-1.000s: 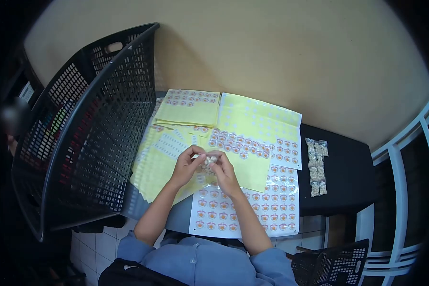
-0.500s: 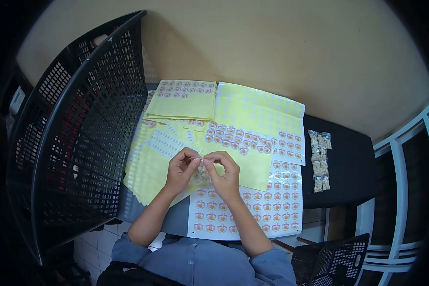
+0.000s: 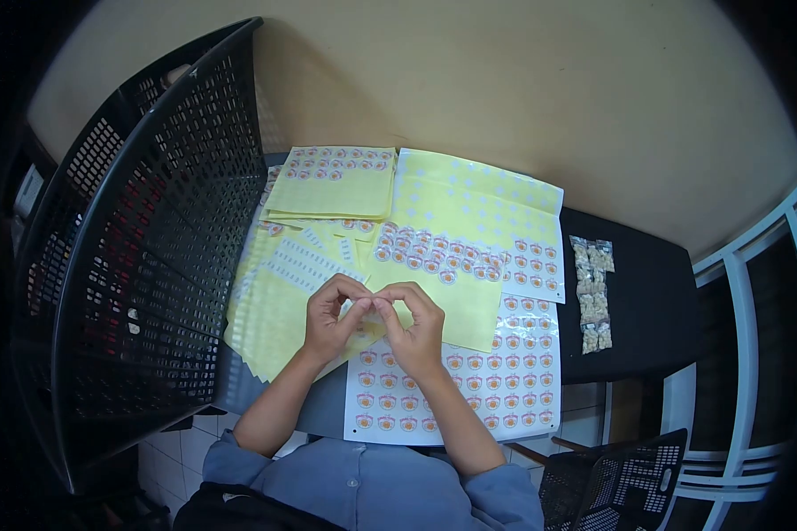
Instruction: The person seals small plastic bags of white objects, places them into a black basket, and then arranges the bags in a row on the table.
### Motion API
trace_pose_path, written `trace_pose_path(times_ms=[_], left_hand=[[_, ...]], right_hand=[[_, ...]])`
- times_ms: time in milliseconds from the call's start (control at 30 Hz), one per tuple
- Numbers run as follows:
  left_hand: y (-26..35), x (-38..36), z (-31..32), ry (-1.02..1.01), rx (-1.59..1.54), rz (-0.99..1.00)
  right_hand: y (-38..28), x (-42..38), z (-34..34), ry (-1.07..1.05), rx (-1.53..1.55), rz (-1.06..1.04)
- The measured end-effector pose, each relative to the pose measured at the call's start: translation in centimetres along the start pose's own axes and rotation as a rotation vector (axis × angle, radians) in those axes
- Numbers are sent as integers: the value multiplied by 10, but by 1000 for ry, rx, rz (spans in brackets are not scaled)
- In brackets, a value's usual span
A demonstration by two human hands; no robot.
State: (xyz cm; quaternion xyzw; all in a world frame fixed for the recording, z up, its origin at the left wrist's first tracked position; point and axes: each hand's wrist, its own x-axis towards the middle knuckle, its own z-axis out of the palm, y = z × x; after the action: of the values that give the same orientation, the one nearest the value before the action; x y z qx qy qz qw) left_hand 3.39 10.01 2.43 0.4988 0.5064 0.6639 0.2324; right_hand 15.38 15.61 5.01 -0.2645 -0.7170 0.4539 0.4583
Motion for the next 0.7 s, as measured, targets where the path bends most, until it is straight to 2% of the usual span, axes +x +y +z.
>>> trace_pose_path(times_ms=[367,533,700], left_hand=[[11,6,-6,27,152,6],[11,5,-8,30,173,4],[11,6,-5,18,142,52]], right_hand=[[0,2,-3,69,-52,31],[3,1,-6,115,-102,-34],[4,3,-7,60,-4,2]])
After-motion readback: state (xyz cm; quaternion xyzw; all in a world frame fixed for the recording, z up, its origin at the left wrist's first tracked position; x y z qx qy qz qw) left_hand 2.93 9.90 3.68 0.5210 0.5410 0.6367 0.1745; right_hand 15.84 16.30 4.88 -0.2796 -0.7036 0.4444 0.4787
